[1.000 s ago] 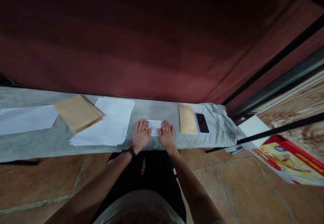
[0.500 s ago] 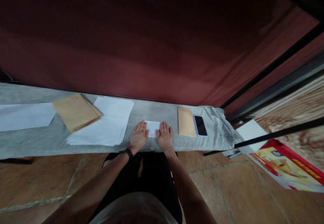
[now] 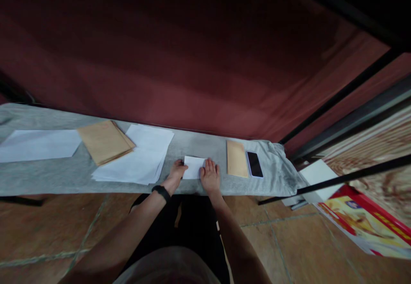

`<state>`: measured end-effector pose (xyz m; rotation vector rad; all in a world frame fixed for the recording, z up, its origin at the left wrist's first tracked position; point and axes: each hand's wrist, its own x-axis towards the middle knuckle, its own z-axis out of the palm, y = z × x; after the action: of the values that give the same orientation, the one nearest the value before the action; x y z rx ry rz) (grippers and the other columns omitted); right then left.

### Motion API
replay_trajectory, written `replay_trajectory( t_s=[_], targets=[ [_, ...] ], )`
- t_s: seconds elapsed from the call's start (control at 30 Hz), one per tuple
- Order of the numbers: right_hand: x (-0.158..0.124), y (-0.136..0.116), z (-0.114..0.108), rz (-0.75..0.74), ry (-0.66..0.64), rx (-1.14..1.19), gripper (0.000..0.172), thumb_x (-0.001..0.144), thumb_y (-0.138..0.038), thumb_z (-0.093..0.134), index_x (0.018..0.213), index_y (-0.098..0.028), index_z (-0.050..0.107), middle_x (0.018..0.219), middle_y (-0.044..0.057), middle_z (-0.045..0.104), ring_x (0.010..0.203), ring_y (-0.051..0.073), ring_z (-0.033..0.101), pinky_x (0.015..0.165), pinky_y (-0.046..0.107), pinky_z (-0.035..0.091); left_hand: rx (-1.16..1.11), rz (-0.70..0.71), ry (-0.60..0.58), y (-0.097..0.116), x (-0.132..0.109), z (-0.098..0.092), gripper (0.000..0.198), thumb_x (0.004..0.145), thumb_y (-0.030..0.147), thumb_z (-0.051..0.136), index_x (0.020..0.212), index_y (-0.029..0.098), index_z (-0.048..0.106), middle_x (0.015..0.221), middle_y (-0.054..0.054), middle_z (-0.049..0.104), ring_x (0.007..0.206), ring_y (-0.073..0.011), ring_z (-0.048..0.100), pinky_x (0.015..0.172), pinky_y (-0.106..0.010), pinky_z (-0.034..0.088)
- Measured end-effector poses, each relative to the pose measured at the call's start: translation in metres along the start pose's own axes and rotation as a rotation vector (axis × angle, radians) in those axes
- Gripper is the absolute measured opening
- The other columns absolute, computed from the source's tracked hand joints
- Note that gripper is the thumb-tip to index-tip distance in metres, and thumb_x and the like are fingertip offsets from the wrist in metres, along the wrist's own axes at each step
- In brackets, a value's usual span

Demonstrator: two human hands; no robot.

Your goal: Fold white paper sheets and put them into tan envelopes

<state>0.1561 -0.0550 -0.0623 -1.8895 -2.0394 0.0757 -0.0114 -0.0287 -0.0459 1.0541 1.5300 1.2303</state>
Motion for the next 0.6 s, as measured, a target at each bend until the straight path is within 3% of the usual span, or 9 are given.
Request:
replay_trajectory(
  t_s=[0.17,0.3,0.37,0.43,0.53,0.6],
  targets=[
    [-0.011,0.000,-0.007,-0.076,0.051,0.128,0.048,0.106,-0.026,0.039,0.149,-0.011,0.052,0.154,0.016,0.054,0.148,0.023,0.044,0.124,0.048,0.031,-0.103,-0.036,0.032,0.014,-0.005,-0.001,0.015,0.064,0.022,0.062,0.077,0.016,0.065,0.064,0.000,0.066,0.059,-0.0154,0.062,0.061,-0.029,0.052],
    [-0.023,-0.016,-0.012,-0.222,0.044,0.257,0.064,0.098,-0.027,0.050,0.158,-0.012,0.039,0.161,0.015,0.045,0.151,0.024,0.039,0.125,0.047,0.033,-0.161,0.020,0.004,0.036,-0.010,0.000,0.019,0.068,0.027,0.067,0.083,0.017,0.068,0.075,-0.001,0.071,0.067,-0.0159,0.065,0.067,-0.029,0.054],
    [-0.022,-0.027,-0.015,-0.147,0.056,0.373,0.062,0.097,-0.025,0.046,0.157,-0.013,0.041,0.162,0.013,0.044,0.151,0.023,0.040,0.125,0.043,0.034,-0.171,0.049,-0.042,0.047,-0.014,0.002,0.023,0.069,0.031,0.071,0.087,0.017,0.071,0.082,-0.003,0.074,0.075,-0.0176,0.068,0.072,-0.030,0.055],
    [-0.014,-0.036,-0.017,0.039,0.119,0.647,0.053,0.099,-0.027,0.041,0.149,-0.016,0.053,0.154,0.012,0.055,0.143,0.022,0.051,0.121,0.040,0.040,-0.175,0.068,-0.082,0.053,-0.020,0.004,0.031,0.076,0.037,0.072,0.098,0.017,0.073,0.097,-0.007,0.077,0.090,-0.0209,0.072,0.079,-0.032,0.057],
    [0.000,-0.043,-0.017,0.279,0.227,1.039,0.047,0.104,-0.042,0.037,0.132,-0.015,0.063,0.127,0.014,0.073,0.118,0.025,0.070,0.103,0.041,0.055,-0.147,0.044,-0.064,0.051,-0.026,0.003,0.045,0.090,0.047,0.062,0.125,0.019,0.066,0.128,-0.013,0.071,0.115,-0.0243,0.069,0.089,-0.035,0.057],
    [0.006,-0.046,-0.014,0.325,0.246,1.125,0.052,0.105,-0.049,0.031,0.128,-0.014,0.062,0.119,0.016,0.076,0.106,0.025,0.074,0.091,0.040,0.060,-0.114,0.007,-0.041,0.042,-0.028,0.001,0.050,0.094,0.043,0.059,0.137,0.018,0.057,0.130,-0.016,0.070,0.114,-0.0248,0.070,0.087,-0.036,0.059]
  ],
)
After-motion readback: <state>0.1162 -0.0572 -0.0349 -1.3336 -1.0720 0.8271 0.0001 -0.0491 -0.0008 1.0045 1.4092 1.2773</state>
